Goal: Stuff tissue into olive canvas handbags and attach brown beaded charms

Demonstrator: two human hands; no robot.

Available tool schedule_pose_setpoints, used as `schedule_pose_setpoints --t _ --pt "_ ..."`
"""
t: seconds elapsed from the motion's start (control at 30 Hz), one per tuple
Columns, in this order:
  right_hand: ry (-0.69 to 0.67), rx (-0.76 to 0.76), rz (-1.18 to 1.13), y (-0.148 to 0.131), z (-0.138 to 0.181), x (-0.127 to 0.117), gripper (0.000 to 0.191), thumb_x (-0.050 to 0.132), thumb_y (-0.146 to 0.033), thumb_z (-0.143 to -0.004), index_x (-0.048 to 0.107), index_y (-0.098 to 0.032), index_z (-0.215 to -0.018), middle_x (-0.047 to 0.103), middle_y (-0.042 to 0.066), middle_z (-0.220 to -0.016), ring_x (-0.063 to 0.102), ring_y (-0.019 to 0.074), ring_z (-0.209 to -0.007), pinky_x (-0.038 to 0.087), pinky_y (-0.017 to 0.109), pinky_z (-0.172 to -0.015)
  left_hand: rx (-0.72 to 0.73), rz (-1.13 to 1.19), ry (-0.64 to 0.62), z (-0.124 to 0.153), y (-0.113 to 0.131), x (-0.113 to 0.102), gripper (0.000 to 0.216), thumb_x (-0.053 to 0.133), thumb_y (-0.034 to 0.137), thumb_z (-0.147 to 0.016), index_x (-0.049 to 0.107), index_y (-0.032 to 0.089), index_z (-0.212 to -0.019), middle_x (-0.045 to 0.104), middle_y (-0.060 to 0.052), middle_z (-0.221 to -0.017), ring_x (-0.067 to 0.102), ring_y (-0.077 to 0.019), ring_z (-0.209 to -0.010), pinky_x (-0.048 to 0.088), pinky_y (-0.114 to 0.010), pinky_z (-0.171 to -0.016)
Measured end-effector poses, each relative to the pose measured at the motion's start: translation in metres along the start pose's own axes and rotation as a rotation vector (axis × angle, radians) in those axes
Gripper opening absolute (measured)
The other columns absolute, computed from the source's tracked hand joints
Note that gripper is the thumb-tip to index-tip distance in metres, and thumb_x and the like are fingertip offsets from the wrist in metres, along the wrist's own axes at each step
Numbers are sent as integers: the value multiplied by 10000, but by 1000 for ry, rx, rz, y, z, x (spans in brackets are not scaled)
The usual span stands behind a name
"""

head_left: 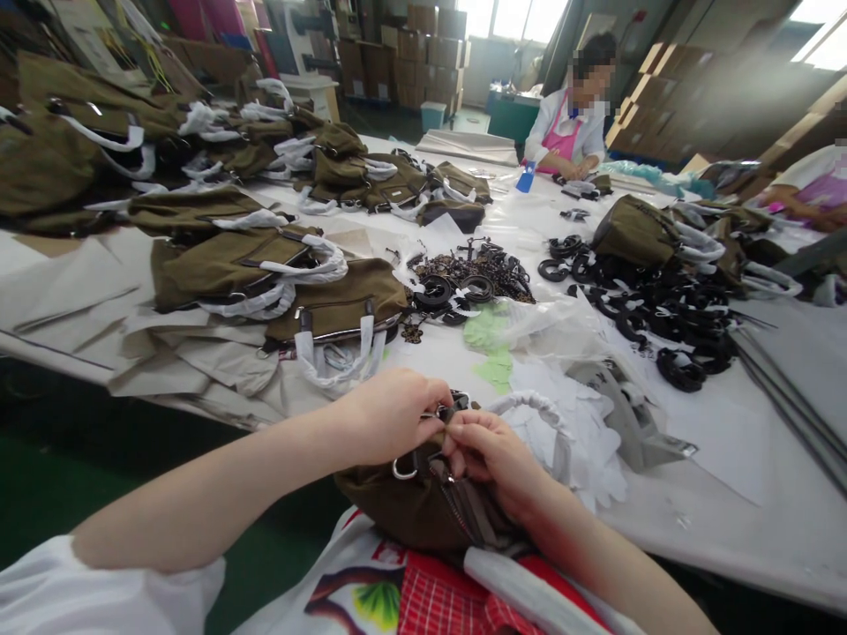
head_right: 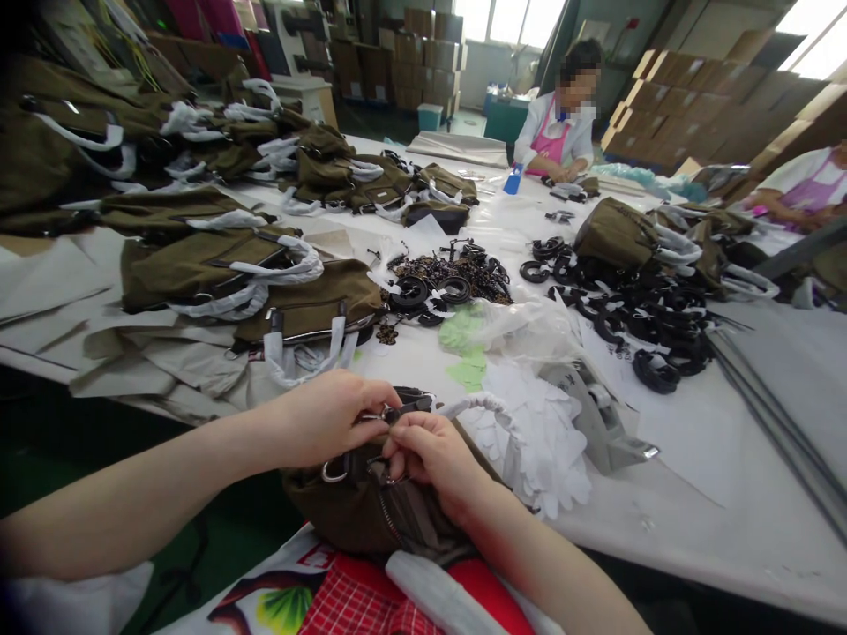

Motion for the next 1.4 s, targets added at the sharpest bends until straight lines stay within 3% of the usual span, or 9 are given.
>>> schedule_pose_setpoints --t 0.5,0.67,0.73,0.87,0.97,1.07,1.2,1.3,1.4 --pt "-18 22 61 1 -6 4 369 648 -507 -748 581 -153 -672 558 -32 -435 234 22 -309 88 194 -355 -13 96 43 2 -12 7 204 579 239 -829 725 206 -968 762 -43 -871 695 -217 -790 467 -281 -682" --pt "103 -233 76 -10 17 1 355 725 -430 -772 598 -177 -987 671 -6 -749 431 41 -458 271 161 -408 -46 95 272 13 -9 0 240 512 320 -897 680 200 -1020 752 -44 -906 694 -228 -821 476 -311 -711" --pt "147 -333 75 -17 31 -1 387 722 -395 -804 567 -195 -1096 642 -34 -668 469 55 -488 310 151 -439 -16 121 367 21 -3 -4 255 500 359 -912 668 200 -1021 749 -39 -932 694 -223 -835 475 -316 -731" --pt "51 -232 -29 -20 42 -1 255 657 -414 -867 597 -175 -936 490 -86 -431 312 29 -333 197 134 -345 76 253 439 30 10 -9 215 561 360 -888 676 214 -997 752 -12 -916 692 -187 -813 475 -279 -723" --pt "-67 -254 -105 -21 40 0 314 775 -375 -761 629 -177 -956 672 1 -713 587 74 -534 460 152 -479 52 472 470 31 11 -7 113 608 281 -861 693 207 -874 749 0 -815 685 -148 -736 483 -236 -679" --pt "-91 -329 -48 -22 37 1 384 827 -290 -711 645 -193 -1035 716 60 -977 700 158 -877 568 251 -782 -36 849 445 28 4 3 138 664 271 -826 666 187 -935 751 -14 -775 694 -145 -689 506 -214 -625" --pt "121 -399 36 -20 35 -3 116 725 -295 -830 669 -204 -874 754 20 -791 726 132 -693 586 206 -631 -107 1208 322 23 0 17 318 712 299 -796 596 171 -1063 754 -26 -759 700 -154 -673 506 -201 -571" --pt "191 -456 156 -19 36 -6 114 698 -318 -850 691 -204 -852 764 23 -763 723 140 -635 586 205 -566 -59 1124 258 21 2 19 114 691 253 -804 652 147 -804 722 -9 -701 648 -109 -616 473 -172 -553" --pt "235 -511 299 -19 38 -10 108 671 -316 -870 708 -215 -860 768 31 -778 717 151 -613 589 232 -558 -4 985 259 21 4 15 105 635 200 -833 683 151 -753 678 24 -655 580 -76 -572 447 -159 -543"
Point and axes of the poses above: each hand's wrist, its own z-axis away from the middle knuckle, its own x-axis out of the palm, y = z × x, the point moved 3 cm from there along -z, towards the middle knuckle
